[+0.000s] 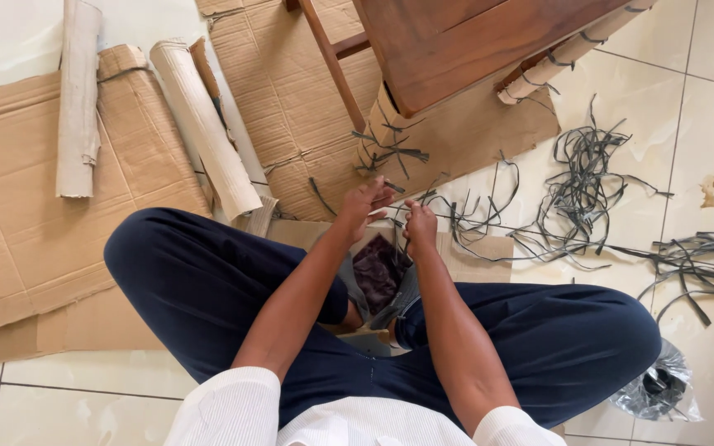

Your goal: Wrap cardboard protection around wooden chair legs and secure them using plastic ties.

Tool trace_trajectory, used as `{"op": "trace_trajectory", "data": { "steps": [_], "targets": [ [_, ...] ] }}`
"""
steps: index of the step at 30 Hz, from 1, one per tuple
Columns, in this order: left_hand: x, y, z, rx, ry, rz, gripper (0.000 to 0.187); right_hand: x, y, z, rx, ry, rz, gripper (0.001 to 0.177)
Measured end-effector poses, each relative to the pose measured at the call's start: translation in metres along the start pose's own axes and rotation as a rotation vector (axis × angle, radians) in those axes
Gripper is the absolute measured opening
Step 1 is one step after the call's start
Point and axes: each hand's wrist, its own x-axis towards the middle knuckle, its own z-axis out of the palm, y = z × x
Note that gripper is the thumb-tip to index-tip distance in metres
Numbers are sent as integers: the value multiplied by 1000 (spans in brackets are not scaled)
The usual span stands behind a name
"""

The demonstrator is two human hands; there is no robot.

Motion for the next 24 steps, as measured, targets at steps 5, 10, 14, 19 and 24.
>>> {"op": "trace_trajectory", "data": {
  "steps": [5, 10, 14, 19, 24],
  "targets": [
    [52, -37, -31, 83, 41, 96, 23, -27, -24, 11, -38, 17, 17, 35],
    [62, -40, -51, 549, 286, 390, 22, -6, -7, -1, -35, 30, -7, 36],
    [54, -12, -49, 743, 430, 558, 20, 27, 3, -10, 42, 1, -24, 29],
    [54, 13, -46, 892, 463, 522, 18, 39, -35, 7, 159, -8, 15, 22],
    [69, 23, -48, 1062, 394, 584, 50, 40, -86, 39, 83, -60, -46, 20]
  ]
}}
